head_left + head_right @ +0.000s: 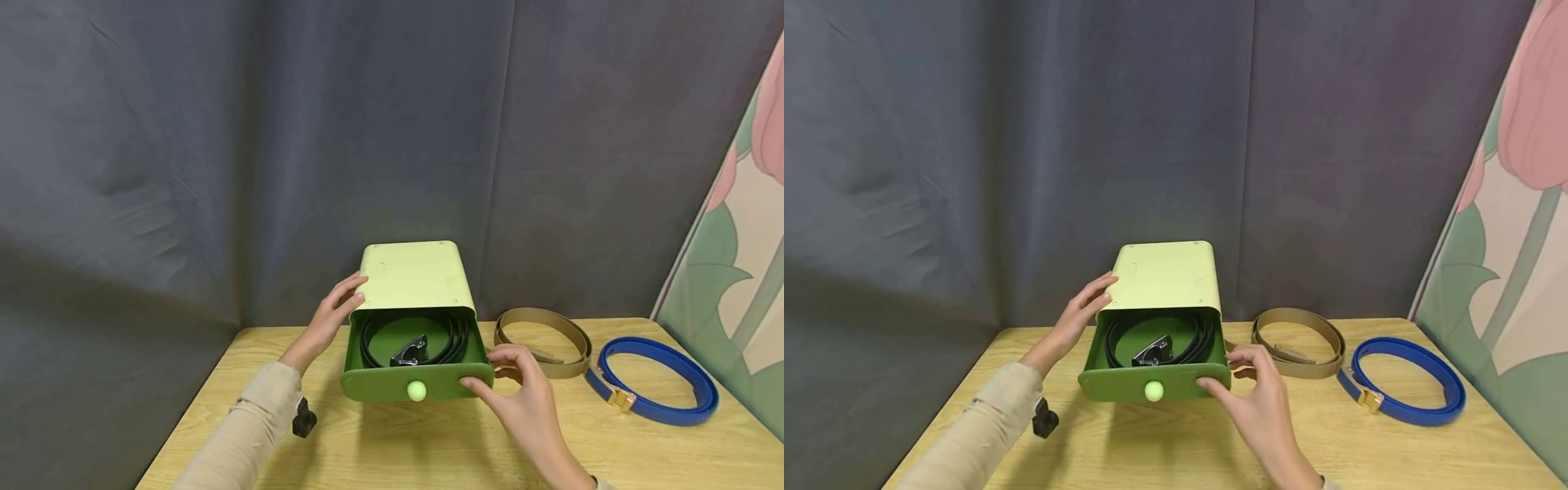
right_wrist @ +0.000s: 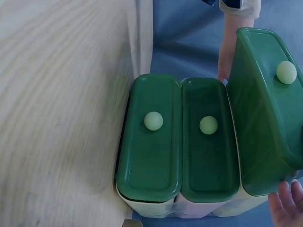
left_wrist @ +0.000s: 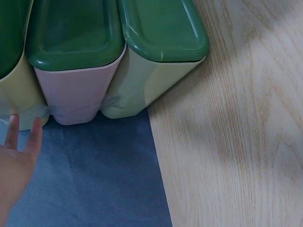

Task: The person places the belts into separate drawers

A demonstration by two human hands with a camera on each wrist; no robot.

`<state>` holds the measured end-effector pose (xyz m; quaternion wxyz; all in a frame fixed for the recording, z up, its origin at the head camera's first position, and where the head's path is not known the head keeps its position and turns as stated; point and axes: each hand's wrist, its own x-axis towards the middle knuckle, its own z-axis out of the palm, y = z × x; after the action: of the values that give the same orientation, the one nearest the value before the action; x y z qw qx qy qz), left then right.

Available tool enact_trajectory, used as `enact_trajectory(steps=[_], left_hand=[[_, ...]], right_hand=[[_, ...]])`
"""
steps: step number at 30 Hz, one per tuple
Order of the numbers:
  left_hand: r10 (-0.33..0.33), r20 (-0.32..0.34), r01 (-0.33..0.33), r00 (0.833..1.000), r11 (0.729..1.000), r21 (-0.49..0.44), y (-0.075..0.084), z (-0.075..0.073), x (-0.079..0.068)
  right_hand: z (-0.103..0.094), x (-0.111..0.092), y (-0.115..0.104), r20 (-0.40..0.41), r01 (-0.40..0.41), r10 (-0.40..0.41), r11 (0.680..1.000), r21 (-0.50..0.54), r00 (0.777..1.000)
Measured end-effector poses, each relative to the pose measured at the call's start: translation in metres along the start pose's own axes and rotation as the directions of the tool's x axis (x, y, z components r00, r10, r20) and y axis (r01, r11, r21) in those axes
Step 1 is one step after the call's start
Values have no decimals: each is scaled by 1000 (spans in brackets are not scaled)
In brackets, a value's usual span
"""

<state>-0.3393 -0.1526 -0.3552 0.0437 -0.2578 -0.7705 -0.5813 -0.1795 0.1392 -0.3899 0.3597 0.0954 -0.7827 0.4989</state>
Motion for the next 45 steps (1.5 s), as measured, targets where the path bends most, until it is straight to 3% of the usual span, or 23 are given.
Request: enact_trajectory(steps=[8,15,45], left_hand=[[-5,4,5,1000,1000,13,0,0,-1],[19,10,-20,1000,1000,12,-1,0,0],[11,-24,-11,1000,1000,-12,4,6,0]], right_hand=[[10,13,5,11,-125,126,992,-23,992],[15,26,8,24,-218,218,976,18,976],[27,61,29,-6,-224,224,975,15,975]])
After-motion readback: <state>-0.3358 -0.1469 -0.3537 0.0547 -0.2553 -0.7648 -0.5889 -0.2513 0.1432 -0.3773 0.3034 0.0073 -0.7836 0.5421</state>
